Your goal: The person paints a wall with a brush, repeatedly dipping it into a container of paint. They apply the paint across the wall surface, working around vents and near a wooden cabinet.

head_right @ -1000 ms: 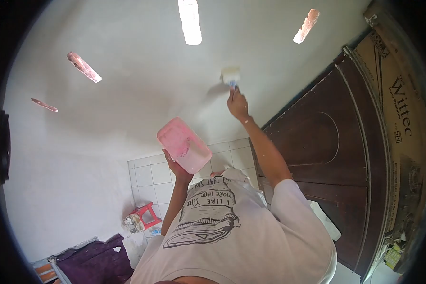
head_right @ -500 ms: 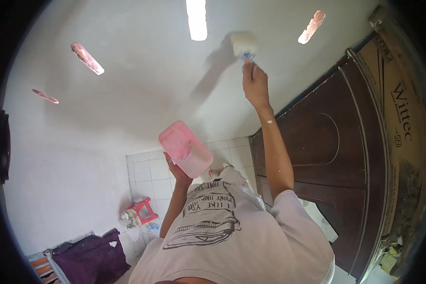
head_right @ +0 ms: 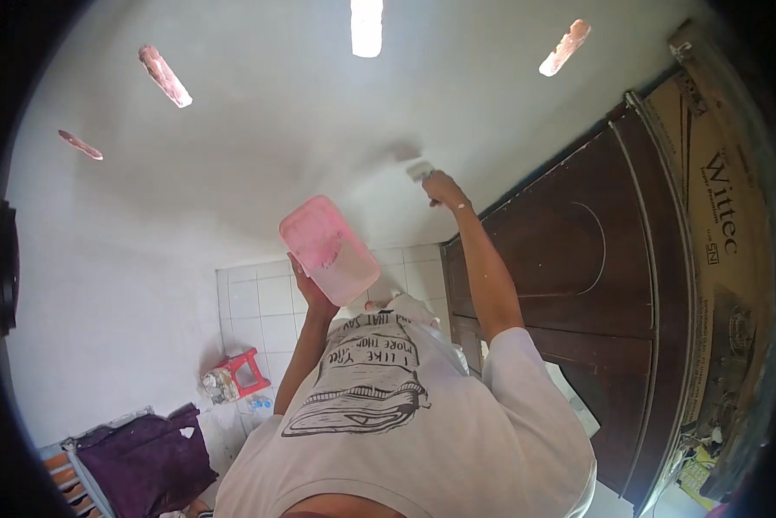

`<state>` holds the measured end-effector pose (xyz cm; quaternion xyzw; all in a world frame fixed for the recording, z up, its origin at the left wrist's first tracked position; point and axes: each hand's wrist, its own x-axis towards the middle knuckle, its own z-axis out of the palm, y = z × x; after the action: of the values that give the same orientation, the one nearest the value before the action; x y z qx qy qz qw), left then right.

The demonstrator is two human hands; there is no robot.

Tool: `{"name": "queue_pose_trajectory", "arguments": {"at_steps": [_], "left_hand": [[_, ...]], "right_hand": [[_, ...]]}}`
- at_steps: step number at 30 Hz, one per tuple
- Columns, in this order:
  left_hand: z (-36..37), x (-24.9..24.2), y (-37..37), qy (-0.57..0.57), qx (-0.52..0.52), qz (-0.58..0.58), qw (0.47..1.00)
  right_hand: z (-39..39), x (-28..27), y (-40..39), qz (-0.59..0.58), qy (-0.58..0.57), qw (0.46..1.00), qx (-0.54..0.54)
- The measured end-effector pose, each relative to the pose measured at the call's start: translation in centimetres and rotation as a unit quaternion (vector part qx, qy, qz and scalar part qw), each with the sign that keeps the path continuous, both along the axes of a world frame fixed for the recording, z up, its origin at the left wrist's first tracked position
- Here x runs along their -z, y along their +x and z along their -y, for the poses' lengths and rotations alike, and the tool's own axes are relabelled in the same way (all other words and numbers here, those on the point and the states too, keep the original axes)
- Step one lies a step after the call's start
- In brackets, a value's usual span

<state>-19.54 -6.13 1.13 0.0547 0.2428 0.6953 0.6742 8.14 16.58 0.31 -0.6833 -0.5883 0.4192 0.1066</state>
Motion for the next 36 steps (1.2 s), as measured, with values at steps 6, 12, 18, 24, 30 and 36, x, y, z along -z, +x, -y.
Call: {"name": "queue_pose_trajectory", "arguments": {"at_steps": [6, 12, 18, 24, 30, 36], "left_hand": [[0.2, -0.7, 0.4, 0.007, 0.023, 0.034, 0.999], [0.5, -1.7, 0.4, 0.020, -0.003, -0.001, 1.000], [1.2, -0.8, -0.7, 0.006, -0.044, 0.032, 0.999], [1.7, -0.7, -1.2, 0.025, -0.066, 0.042, 0.997], [1.0, 0.1, -1.5, 0.039, -0.058, 0.030, 0.997], [0.7, -0.3, -0.5, 0.003, -0.039, 0.024, 0.999]], "right_hand": [[3.0, -18.4, -4.2, -0.102, 0.296, 0.945, 0.091], [0.0, -7.6, -4.9, -0.035, 0.440, 0.890, 0.115], [2.5, 11.6, -2.3, -0.227, -0.033, 0.935, 0.272], [4.6, 8.2, -3.6, -0.475, 0.031, 0.853, 0.214], [-1.3, -1.2, -2.3, -0.351, 0.056, 0.906, 0.230], [4.3, -19.9, -3.8, -0.364, 0.304, 0.875, 0.102]]}}
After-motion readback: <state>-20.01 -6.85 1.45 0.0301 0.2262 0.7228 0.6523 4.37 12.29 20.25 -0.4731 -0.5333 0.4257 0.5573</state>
